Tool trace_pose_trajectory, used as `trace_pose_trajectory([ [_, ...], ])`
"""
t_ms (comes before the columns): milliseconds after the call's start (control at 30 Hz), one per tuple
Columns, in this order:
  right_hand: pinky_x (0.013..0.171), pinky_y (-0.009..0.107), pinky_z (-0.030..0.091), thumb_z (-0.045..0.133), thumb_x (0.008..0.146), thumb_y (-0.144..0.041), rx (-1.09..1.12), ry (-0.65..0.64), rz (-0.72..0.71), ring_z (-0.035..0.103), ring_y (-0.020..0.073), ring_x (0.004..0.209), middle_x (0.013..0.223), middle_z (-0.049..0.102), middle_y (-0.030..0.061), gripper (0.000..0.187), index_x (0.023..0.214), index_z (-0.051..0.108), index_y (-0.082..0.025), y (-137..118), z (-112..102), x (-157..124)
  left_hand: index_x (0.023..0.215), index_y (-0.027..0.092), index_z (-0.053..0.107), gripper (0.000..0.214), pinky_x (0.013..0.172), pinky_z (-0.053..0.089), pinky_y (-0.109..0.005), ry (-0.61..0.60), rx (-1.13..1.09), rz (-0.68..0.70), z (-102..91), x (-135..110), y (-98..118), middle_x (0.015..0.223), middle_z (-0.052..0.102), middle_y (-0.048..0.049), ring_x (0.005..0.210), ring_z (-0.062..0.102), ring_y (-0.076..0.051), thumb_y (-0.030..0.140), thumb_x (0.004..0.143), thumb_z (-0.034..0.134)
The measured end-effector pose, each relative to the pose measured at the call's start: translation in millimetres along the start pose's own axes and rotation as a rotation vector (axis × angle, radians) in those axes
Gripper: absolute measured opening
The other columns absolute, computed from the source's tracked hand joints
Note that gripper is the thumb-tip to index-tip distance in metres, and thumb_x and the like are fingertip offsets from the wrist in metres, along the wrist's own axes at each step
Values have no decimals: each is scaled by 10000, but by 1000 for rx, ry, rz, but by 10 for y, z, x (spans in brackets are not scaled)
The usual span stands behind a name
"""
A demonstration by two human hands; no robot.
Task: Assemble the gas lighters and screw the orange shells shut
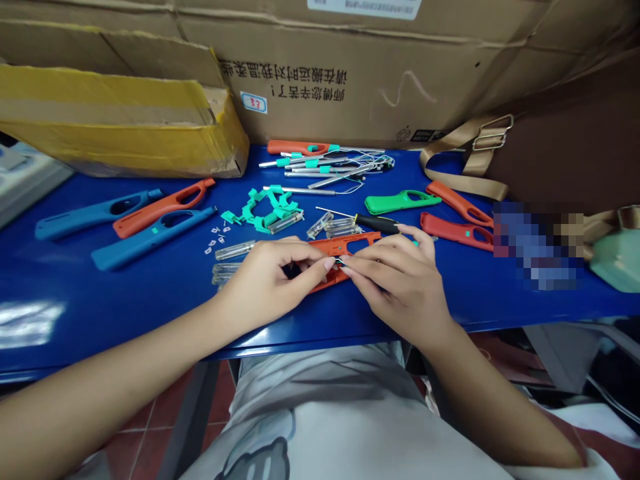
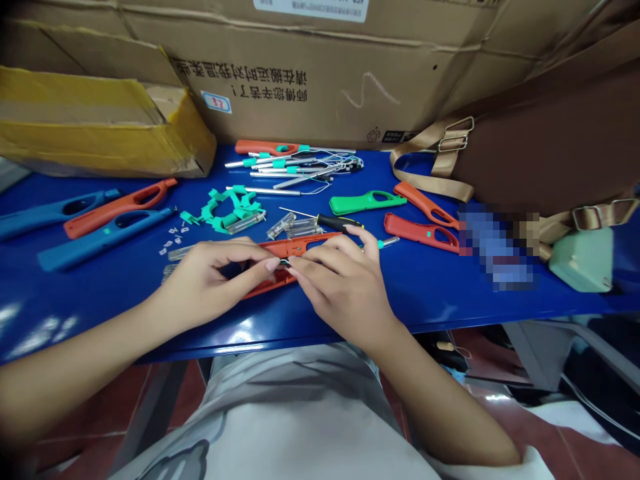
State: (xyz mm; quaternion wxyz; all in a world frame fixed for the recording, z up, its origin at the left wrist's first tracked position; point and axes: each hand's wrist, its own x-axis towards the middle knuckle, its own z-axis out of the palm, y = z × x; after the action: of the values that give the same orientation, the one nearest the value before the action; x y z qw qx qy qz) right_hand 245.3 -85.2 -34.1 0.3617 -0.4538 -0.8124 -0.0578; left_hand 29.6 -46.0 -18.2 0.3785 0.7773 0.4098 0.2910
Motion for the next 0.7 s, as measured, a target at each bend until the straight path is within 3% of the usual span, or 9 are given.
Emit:
trace_pose_trajectory([
  [300, 1101, 472, 324, 706, 933, -201, 61, -59, -18, 654, 156, 862, 893, 782, -46, 80, 913, 748, -266, 40, -7, 1, 883, 189, 794, 201, 749, 531, -256, -15, 5, 37, 10, -14, -14, 868, 768, -26, 805, 679, -155, 301, 952, 643],
  [500, 1058, 451, 358, 715, 930, -259, 160, -133, 110, 671, 171, 902, 901, 776, -28, 35, 919, 746, -269, 49, -16, 27, 892, 185, 794, 201, 720, 520, -275, -3, 39, 100, 19, -6, -36, 847, 764, -34, 783, 672, -161, 301, 954, 642],
  [700, 1091, 458, 333, 669, 961, -269, 87, -143, 83, 669, 171, 934, 963, 768, -19, 100, 914, 756, -288, 51, 1, 28, 920, 208, 795, 179, 648, 498, -246, 9, 81, 100, 39, -13, -53, 843, 764, -16, 727, 646, -139, 312, 948, 652],
])
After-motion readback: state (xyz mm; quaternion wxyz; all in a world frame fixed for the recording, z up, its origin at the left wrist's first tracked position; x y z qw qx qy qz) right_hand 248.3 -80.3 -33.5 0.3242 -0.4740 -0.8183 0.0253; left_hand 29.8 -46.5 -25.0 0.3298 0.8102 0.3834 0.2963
